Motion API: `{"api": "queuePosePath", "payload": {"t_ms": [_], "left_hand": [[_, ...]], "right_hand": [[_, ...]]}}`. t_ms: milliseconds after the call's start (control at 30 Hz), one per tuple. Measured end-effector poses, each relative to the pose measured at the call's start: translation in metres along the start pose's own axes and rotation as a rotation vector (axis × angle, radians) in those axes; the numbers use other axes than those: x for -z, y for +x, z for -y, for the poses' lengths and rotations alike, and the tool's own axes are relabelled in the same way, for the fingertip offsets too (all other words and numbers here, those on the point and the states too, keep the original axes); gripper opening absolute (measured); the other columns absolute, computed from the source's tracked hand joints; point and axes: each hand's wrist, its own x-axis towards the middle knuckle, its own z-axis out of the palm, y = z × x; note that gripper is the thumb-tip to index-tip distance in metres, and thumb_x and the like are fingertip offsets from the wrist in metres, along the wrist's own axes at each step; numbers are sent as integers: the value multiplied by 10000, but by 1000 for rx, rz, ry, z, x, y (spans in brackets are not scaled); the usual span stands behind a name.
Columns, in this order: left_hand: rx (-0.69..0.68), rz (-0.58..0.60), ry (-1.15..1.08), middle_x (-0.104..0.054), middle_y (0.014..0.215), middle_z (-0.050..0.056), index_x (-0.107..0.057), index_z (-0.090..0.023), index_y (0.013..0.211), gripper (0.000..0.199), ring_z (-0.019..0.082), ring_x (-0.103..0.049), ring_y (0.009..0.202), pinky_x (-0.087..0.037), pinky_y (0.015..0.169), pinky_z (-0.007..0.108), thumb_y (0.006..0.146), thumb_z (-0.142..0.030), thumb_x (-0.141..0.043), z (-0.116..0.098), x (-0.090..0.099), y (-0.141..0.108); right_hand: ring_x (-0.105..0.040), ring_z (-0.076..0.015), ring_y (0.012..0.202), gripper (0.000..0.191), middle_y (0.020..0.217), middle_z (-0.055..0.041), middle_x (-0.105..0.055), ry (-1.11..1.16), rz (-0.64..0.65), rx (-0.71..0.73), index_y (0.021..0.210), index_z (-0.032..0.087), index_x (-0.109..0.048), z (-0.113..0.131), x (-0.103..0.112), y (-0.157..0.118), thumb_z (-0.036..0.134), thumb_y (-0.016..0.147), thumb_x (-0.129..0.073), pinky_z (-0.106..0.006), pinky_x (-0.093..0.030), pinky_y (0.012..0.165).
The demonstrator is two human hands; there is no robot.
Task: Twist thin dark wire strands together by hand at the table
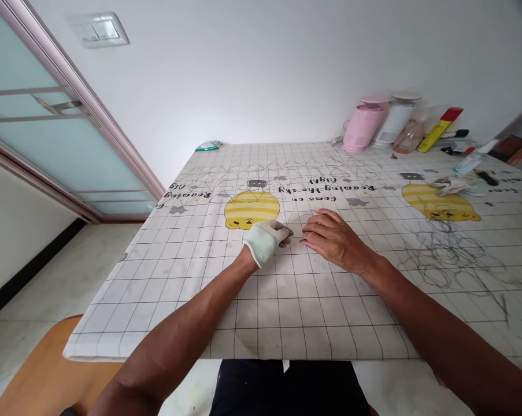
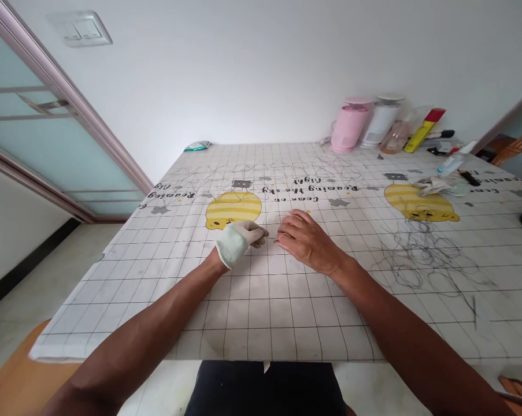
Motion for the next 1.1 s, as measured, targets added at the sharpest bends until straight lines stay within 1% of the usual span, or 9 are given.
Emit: {"api": "queuePosePath", "payload": {"t_ms": [167,333,667,767,867,933,1000,1033,1100], "left_hand": [[14,33,3,-714,694,50,-732,-122,794,176,114,-642,636,-527,631,225,894,-62,-601,2,-1,0],[18,80,37,-716,696,50,-734,-124,774,165,119,-651,652,-526,634,228,862,-50,-615,6,2,2],[37,217,242,-709,671,21,-740,-157,726,87,115,-621,626,-465,571,210,801,-143,-699,5,11,-1],[56,207,226,-702,660,23,-747,-158,730,73,124,-629,616,-477,569,221,793,-169,-713,7,12,2],[41,147,210,-708,675,26,-746,-153,743,97,119,-627,611,-497,579,223,819,-163,-688,5,12,3],[38,106,197,-732,721,38,-753,-142,775,117,114,-642,630,-516,606,221,839,-129,-656,0,13,3],[41,89,182,-753,765,51,-756,-133,804,141,114,-663,655,-535,638,222,848,-95,-627,-5,13,1],[40,87,179,-758,775,53,-757,-131,813,150,115,-670,663,-541,649,223,849,-85,-619,-7,14,0],[34,82,191,-760,772,52,-755,-133,815,155,116,-674,667,-546,657,223,846,-80,-612,-11,15,-2]], "right_hand": [[-571,-229,832,256,776,-6,-666,-52,25,19,1017,307,-746,5,-1,-3,140,1042,-554,-570,-501,1046],[-525,-225,794,275,749,-17,-622,-62,38,0,1017,298,-743,7,-6,-7,144,1055,-519,-461,-504,831],[-504,-201,768,231,713,-8,-581,-288,24,116,946,212,-687,6,-13,-12,43,1011,-542,-378,-458,716],[-584,-218,838,181,811,-28,-666,-247,10,118,989,225,-688,7,-7,-9,89,1015,-572,-399,-514,753],[-651,-275,1080,166,1102,-78,-739,-175,-108,101,1145,240,-687,9,4,-6,176,994,-654,-467,-568,904],[-652,-310,1160,248,1197,-104,-730,-137,-277,-17,1228,242,-676,9,10,-5,229,980,-684,-513,-567,966],[-675,-316,1124,251,1166,-112,-735,-77,-429,-247,1240,237,-681,6,13,-6,283,994,-666,-526,-572,962],[-692,-309,1086,244,1133,-110,-741,-17,-461,-385,1233,234,-686,4,14,-7,321,1008,-649,-515,-581,940],[-723,-280,984,274,1059,-98,-755,194,-411,-644,1210,229,-695,-1,13,-10,420,1030,-619,-467,-607,858]]}}
